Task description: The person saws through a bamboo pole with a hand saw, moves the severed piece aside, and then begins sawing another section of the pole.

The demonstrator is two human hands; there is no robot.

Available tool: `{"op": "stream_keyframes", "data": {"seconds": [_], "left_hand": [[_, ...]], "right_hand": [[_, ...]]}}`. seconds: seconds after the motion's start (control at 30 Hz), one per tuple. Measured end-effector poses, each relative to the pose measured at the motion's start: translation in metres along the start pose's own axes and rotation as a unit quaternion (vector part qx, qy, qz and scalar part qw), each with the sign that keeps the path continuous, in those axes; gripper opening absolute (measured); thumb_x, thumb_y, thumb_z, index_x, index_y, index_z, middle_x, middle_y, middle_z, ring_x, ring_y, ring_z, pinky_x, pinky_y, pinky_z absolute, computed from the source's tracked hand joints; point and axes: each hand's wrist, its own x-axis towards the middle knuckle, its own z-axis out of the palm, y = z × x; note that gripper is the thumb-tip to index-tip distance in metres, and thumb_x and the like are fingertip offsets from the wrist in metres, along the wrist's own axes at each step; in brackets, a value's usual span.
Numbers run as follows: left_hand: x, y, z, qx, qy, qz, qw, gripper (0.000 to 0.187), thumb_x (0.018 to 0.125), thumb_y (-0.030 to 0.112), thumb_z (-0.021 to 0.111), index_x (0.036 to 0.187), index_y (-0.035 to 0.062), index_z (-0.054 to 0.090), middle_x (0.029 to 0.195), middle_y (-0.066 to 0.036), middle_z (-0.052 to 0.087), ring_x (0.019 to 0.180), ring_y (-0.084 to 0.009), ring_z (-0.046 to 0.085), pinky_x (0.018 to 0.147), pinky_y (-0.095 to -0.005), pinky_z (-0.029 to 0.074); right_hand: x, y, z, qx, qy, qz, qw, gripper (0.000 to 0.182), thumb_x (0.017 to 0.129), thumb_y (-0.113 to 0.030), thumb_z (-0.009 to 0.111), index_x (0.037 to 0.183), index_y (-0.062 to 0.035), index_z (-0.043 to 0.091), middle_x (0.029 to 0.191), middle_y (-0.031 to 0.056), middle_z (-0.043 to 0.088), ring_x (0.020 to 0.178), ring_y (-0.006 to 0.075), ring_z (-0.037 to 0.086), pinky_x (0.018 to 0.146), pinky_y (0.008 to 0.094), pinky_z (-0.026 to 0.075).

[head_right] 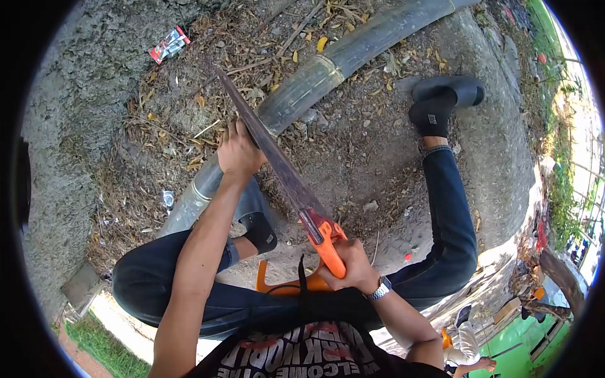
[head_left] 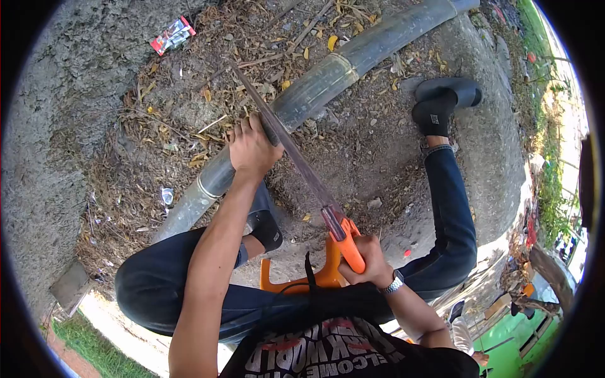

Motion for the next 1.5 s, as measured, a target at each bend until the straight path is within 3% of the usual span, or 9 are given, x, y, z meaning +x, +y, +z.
{"op": "stream_keyframes", "data": {"seconds": [0.13, 0.43, 0.5, 0.67, 0.73, 0.93, 1.0, 1.13, 1.5], "left_hand": [[0.018, -0.002, -0.030, -0.073, -0.166, -0.044, 0.982, 0.083, 0.079, 0.054, 0.078, 0.134, -0.0027, 0.052, 0.115, -0.025, 0.068, 0.106, -0.0420, 0.071, 0.093, -0.0502, 0.059], [0.009, -0.006, 0.000, 0.016, 0.001, 0.031, 0.999, 0.086, 0.077, 0.054, 0.081, 0.137, -0.0011, 0.055, 0.121, -0.024, 0.068, 0.107, -0.0434, 0.070, 0.091, -0.0508, 0.060], [0.032, -0.016, -0.018, -0.036, -0.304, -0.084, 0.948, 0.080, 0.078, 0.048, 0.082, 0.137, 0.0003, 0.055, 0.127, -0.025, 0.067, 0.112, -0.0456, 0.069, 0.094, -0.0515, 0.059], [0.005, -0.004, 0.001, -0.016, -0.009, 0.028, 0.999, 0.074, 0.081, 0.043, 0.079, 0.135, -0.0015, 0.054, 0.128, -0.028, 0.065, 0.117, -0.0459, 0.066, 0.100, -0.0505, 0.056], [0.009, -0.003, 0.000, -0.009, -0.041, -0.018, 0.999, 0.071, 0.083, 0.042, 0.077, 0.134, -0.0017, 0.053, 0.128, -0.028, 0.065, 0.117, -0.0457, 0.066, 0.101, -0.0499, 0.056], [0.009, -0.007, -0.028, -0.008, -0.284, -0.053, 0.957, 0.064, 0.085, 0.042, 0.077, 0.129, 0.0004, 0.056, 0.112, -0.026, 0.072, 0.103, -0.0440, 0.072, 0.090, -0.0509, 0.060], [0.016, 0.005, -0.015, 0.035, -0.046, -0.006, 0.998, 0.056, 0.081, 0.042, 0.080, 0.117, 0.0004, 0.067, 0.102, -0.024, 0.075, 0.094, -0.0418, 0.075, 0.084, -0.0501, 0.061], [0.031, -0.025, -0.003, -0.015, -0.182, -0.089, 0.979, 0.047, 0.082, 0.042, 0.080, 0.108, 0.0032, 0.076, 0.098, -0.020, 0.076, 0.091, -0.0386, 0.076, 0.080, -0.0489, 0.061], [0.019, -0.003, -0.006, 0.018, -0.017, 0.014, 1.000, 0.074, 0.085, 0.053, 0.077, 0.128, -0.0042, 0.056, 0.117, -0.026, 0.068, 0.111, -0.0441, 0.067, 0.095, -0.0502, 0.057]], "right_hand": [[0.069, 0.031, 0.036, -0.007, -0.048, 0.055, 0.997, 0.026, 0.069, -0.017, 0.070, 0.062, -0.0050, 0.049, 0.054, 0.0135, 0.049, 0.048, 0.0367, 0.053, 0.051, 0.0434, 0.044], [0.031, 0.023, 0.011, 0.009, -0.130, 0.146, 0.981, 0.023, 0.071, -0.027, 0.074, 0.071, -0.0074, 0.061, 0.066, 0.0154, 0.063, 0.068, 0.0423, 0.065, 0.067, 0.0491, 0.054], [0.075, 0.029, 0.052, -0.030, -0.033, 0.063, 0.997, 0.029, 0.071, -0.030, 0.074, 0.071, -0.0055, 0.058, 0.066, 0.0167, 0.062, 0.067, 0.0436, 0.063, 0.065, 0.0489, 0.054], [-0.004, 0.014, -0.018, 0.038, -0.139, 0.170, 0.975, 0.024, 0.072, -0.029, 0.072, 0.079, -0.0061, 0.066, 0.074, 0.0183, 0.068, 0.070, 0.0426, 0.068, 0.070, 0.0479, 0.058], [-0.017, 0.019, -0.016, 0.033, -0.082, 0.067, 0.994, 0.032, 0.072, -0.022, 0.072, 0.100, -0.0066, 0.074, 0.080, 0.0159, 0.071, 0.073, 0.0362, 0.071, 0.077, 0.0441, 0.058], [0.023, 0.030, 0.029, -0.004, -0.093, 0.113, 0.989, 0.027, 0.072, -0.030, 0.074, 0.071, -0.0065, 0.061, 0.065, 0.0156, 0.061, 0.070, 0.0408, 0.064, 0.074, 0.0498, 0.053], [-0.009, 0.038, -0.009, 0.002, -0.114, 0.096, 0.989, 0.030, 0.072, -0.034, 0.075, 0.069, -0.0078, 0.061, 0.067, 0.0169, 0.063, 0.069, 0.0414, 0.065, 0.072, 0.0506, 0.054], [-0.014, 0.034, 0.024, -0.077, -0.210, 0.082, 0.971, 0.022, 0.067, -0.028, 0.076, 0.070, -0.0104, 0.063, 0.064, 0.0120, 0.063, 0.063, 0.0376, 0.066, 0.061, 0.0492, 0.053], [0.040, 0.027, 0.003, 0.024, -0.159, 0.135, 0.978, 0.026, 0.068, -0.024, 0.076, 0.070, -0.0079, 0.056, 0.060, 0.0127, 0.057, 0.057, 0.0382, 0.061, 0.065, 0.0426, 0.054]]}}
